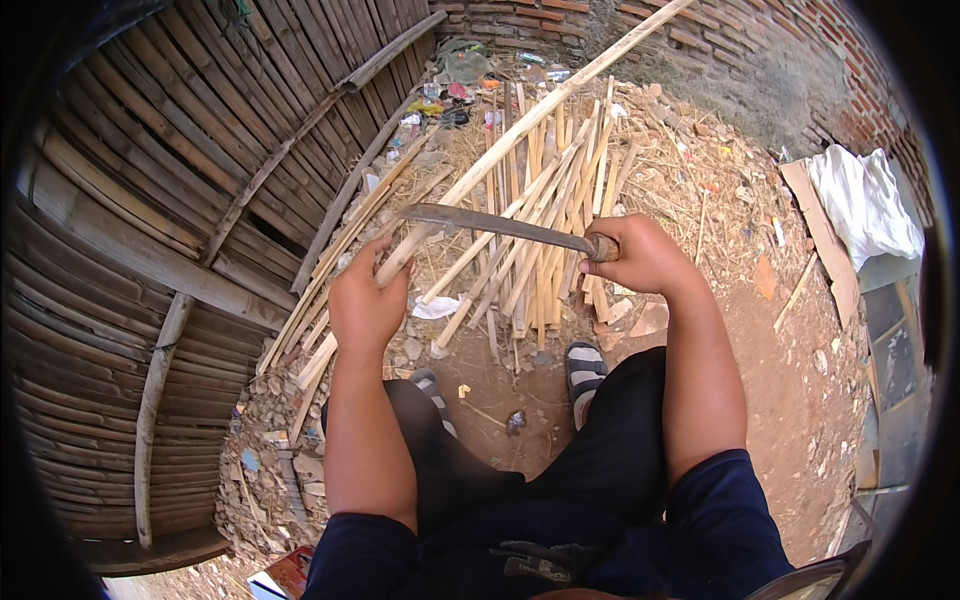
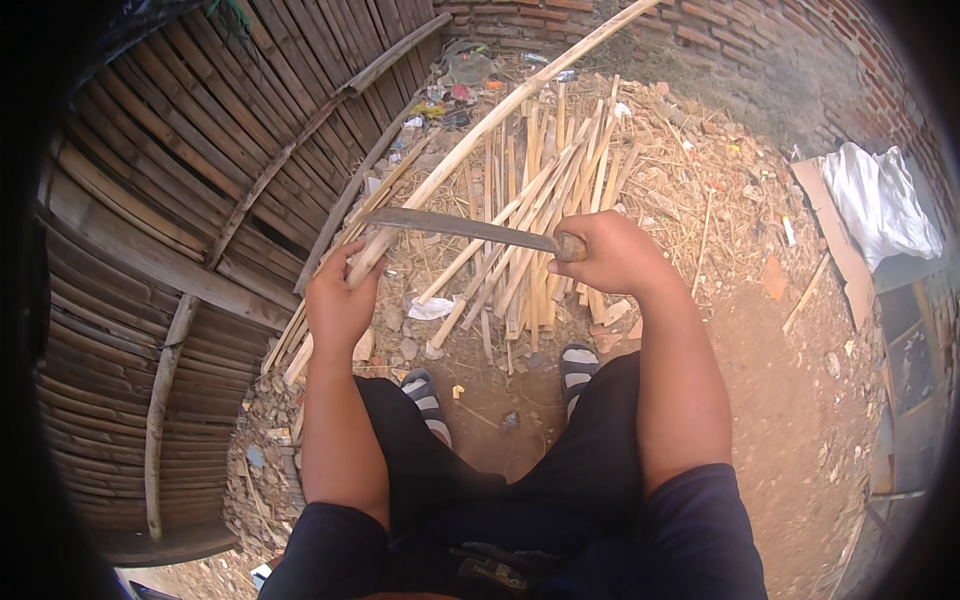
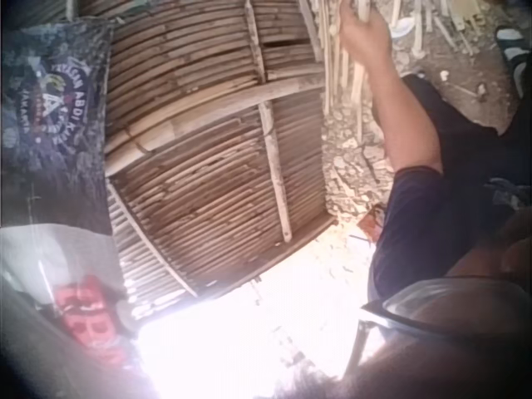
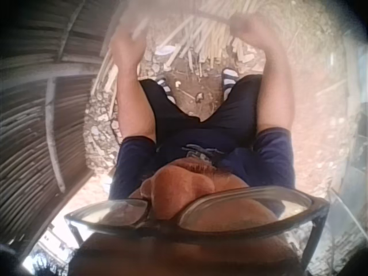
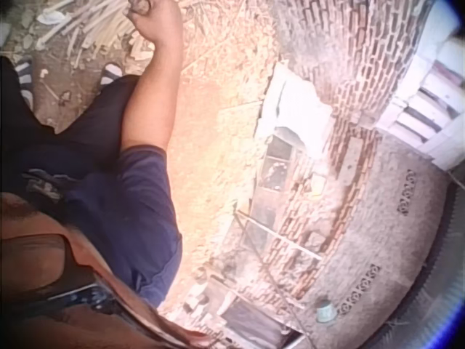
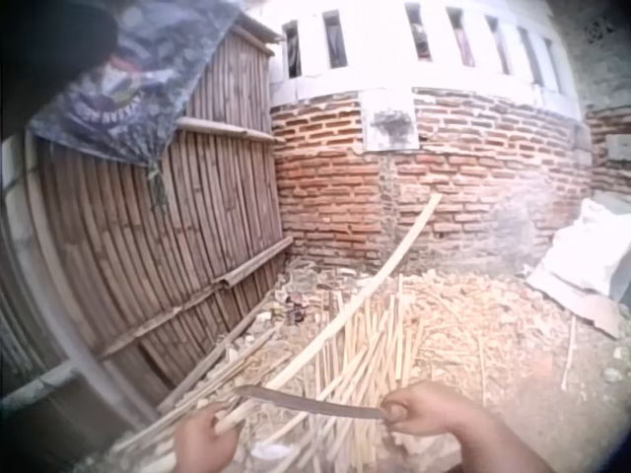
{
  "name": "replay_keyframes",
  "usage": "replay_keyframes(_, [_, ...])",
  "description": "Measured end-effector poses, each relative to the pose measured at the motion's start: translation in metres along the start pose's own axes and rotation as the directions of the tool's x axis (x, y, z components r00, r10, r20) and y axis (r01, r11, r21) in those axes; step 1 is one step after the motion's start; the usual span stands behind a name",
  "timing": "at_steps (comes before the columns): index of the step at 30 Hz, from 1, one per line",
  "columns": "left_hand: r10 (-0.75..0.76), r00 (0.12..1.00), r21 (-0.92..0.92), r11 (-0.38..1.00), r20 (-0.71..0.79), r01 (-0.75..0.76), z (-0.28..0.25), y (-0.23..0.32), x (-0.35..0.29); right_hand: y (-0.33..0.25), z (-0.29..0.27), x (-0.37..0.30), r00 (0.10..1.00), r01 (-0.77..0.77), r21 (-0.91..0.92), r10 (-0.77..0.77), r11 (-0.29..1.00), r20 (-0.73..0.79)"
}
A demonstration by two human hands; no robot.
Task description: The person shaves a strip of wood using a machete, holding the wood piece by hand and repeatedly sliding the blade along the surface to remove thin shavings.
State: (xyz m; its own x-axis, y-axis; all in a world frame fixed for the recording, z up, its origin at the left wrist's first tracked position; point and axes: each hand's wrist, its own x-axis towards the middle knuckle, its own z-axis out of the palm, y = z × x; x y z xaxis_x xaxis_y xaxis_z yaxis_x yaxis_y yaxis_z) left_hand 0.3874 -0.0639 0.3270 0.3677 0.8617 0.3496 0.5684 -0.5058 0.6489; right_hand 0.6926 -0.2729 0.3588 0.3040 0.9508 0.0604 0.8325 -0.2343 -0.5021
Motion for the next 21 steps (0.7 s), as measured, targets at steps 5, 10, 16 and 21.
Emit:
replay_keyframes(5, [-0.064, 0.997, 0.053, 0.997, 0.037, 0.062, -0.009, 0.014, 0.0, 0.03, -0.009, -0.001, 0.956, -0.195, 0.154, 0.223, 0.969, -0.19])
replay_keyframes(10, [0.005, 1.0, 0.01, 1.0, -0.004, -0.005, -0.003, 0.002, 0.001, 0.037, -0.011, -0.002, 0.935, -0.258, 0.161, 0.288, 0.953, -0.206])
replay_keyframes(16, [-0.036, 0.999, 0.045, 0.998, 0.026, 0.035, -0.002, 0.003, 0.001, 0.016, 0.001, -0.001, 0.994, -0.046, 0.034, 0.049, 0.998, -0.093])
replay_keyframes(21, [-0.009, 1.0, 0.069, 0.998, 0.005, 0.009, -0.005, 0.003, 0.0, 0.024, -0.01, -0.001, 0.955, -0.238, 0.074, 0.248, 0.968, -0.161])
